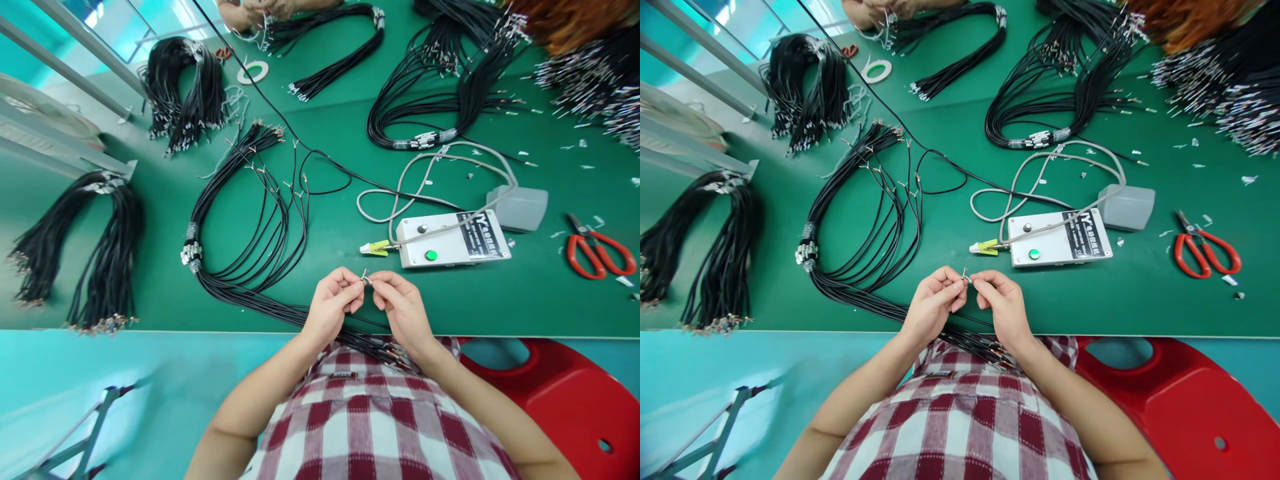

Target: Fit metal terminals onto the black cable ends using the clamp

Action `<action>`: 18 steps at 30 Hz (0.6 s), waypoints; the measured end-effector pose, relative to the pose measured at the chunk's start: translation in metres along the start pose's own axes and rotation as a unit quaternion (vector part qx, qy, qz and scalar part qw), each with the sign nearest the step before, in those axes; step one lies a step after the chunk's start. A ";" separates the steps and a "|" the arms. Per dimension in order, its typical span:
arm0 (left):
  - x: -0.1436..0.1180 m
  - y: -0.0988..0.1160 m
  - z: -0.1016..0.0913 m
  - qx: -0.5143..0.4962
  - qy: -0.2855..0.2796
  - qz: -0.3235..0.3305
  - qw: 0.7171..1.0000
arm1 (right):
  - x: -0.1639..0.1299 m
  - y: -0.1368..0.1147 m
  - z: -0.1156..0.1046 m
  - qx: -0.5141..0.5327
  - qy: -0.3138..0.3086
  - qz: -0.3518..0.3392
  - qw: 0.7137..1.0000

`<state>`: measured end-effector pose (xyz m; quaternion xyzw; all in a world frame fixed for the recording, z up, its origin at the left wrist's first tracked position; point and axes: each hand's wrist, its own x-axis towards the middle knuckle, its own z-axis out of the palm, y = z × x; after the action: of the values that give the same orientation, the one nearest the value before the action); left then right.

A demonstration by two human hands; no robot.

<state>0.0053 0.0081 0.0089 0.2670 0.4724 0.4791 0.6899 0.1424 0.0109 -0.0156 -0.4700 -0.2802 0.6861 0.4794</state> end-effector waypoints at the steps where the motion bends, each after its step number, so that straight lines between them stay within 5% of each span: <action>1: 0.000 0.001 0.000 0.001 -0.001 0.000 1.000 | -0.001 -0.001 -0.001 -0.011 -0.004 -0.009 1.000; 12: 0.002 -0.013 -0.004 0.052 -0.024 0.027 0.998 | 0.005 -0.004 -0.003 -0.100 -0.061 -0.113 0.987; 18: 0.005 -0.008 0.004 0.200 -0.004 0.182 0.963 | 0.002 -0.006 -0.011 -0.113 -0.034 -0.117 0.986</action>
<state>0.0123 0.0096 0.0018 0.4829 0.4997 0.4912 0.5253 0.1549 0.0148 -0.0158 -0.4618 -0.4246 0.6049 0.4904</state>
